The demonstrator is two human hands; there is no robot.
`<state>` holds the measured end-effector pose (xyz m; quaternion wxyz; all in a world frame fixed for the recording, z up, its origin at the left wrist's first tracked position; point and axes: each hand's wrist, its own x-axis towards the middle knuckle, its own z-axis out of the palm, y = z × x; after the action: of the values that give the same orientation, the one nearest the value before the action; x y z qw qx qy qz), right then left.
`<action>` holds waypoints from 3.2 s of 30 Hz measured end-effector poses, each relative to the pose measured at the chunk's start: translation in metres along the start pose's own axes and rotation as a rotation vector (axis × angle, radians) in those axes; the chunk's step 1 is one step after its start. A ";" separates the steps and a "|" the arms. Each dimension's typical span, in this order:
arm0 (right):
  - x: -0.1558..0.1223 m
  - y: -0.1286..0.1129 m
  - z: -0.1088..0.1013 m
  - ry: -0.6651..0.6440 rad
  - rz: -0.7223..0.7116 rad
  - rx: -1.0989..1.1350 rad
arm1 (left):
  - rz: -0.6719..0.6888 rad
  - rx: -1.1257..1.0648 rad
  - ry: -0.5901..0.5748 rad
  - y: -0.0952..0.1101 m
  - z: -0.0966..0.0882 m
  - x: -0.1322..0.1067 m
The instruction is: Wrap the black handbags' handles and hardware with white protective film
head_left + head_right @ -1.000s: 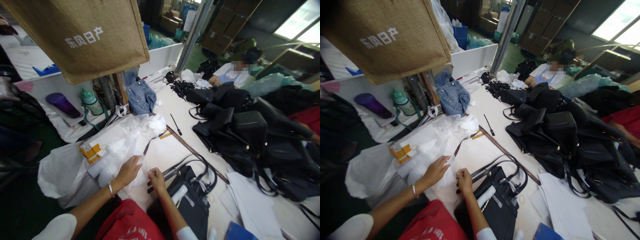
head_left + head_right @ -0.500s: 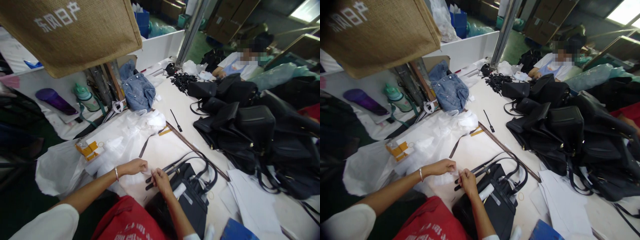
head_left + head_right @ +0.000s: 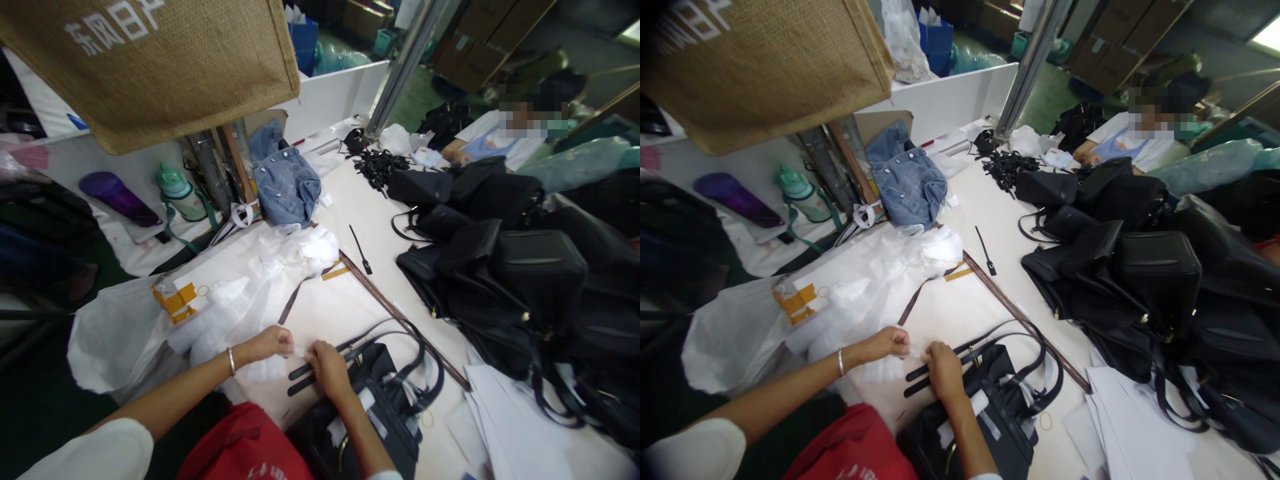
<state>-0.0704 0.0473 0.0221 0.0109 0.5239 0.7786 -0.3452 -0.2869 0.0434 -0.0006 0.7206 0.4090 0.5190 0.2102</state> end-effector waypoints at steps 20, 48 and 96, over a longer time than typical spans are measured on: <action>-0.016 0.008 -0.055 0.154 0.020 0.189 | 0.109 0.061 0.109 0.005 -0.006 -0.003; 0.001 -0.008 -0.059 -0.029 -0.113 0.021 | 0.136 0.099 0.067 0.015 0.006 -0.001; 0.007 0.040 -0.041 -0.002 0.077 -0.206 | 0.419 0.461 0.420 0.060 0.033 0.012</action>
<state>-0.0266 0.0843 0.0296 0.0789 0.5493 0.7892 -0.2632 -0.2446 0.0747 0.0450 0.4289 0.6058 0.5942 0.3100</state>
